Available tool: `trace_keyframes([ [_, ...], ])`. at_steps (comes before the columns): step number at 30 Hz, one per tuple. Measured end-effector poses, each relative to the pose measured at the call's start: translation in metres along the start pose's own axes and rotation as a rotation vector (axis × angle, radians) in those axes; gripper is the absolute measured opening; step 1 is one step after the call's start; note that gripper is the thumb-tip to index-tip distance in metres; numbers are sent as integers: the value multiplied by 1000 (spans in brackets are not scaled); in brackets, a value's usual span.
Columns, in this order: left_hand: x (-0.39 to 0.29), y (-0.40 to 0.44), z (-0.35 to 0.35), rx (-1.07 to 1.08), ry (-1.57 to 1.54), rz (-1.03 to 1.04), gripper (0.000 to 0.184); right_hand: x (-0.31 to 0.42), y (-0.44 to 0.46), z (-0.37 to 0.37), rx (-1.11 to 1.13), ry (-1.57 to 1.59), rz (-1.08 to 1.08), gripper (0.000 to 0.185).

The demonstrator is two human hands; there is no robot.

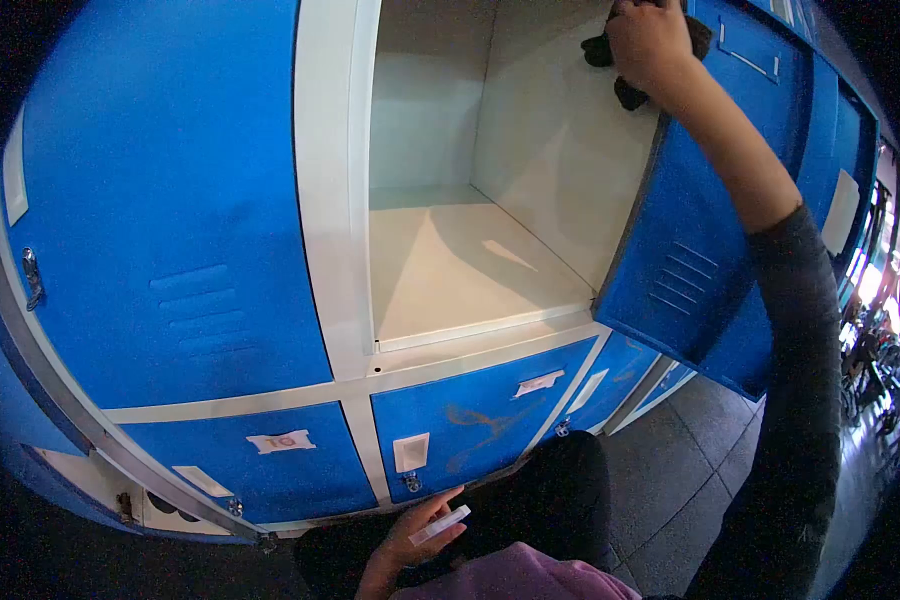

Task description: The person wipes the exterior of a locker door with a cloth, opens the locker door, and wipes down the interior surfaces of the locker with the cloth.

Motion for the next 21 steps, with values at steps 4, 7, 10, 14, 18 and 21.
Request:
trace_keyframes([
  [4, -1, 1, 0, 16, -69, -51, 59, 54, -26, 65, -122, 50, -236, 22],
  [7, -2, -2, 0, 11, -94, -49, 59, 112, -79, 88, 189, 89, -589, 38],
  [10, -4, -2, -1, 1, -63, -49, 58, 121, -73, 92, 264, 84, -607, 35],
  [14, -17, -3, -4, 14, -55, -83, 58, 83, -8, 75, 130, 51, -416, 34],
  [18, 3, -2, 6, -16, 45, -10, 58, 30, 99, 65, -8, 256, -125, 34],
  [21, 0, -2, 3, 0, -25, -57, 59, 27, 93, 26, 17, 279, 53, 60],
])
Point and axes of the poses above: each hand's wrist, its own y-axis towards the middle knuckle, its own z-axis out of the palm, x = y × z, the point moved 1 cm from there along y, towards the middle knuckle, and after that the axes turned 13 degrees about y, right-handed, at the moved point
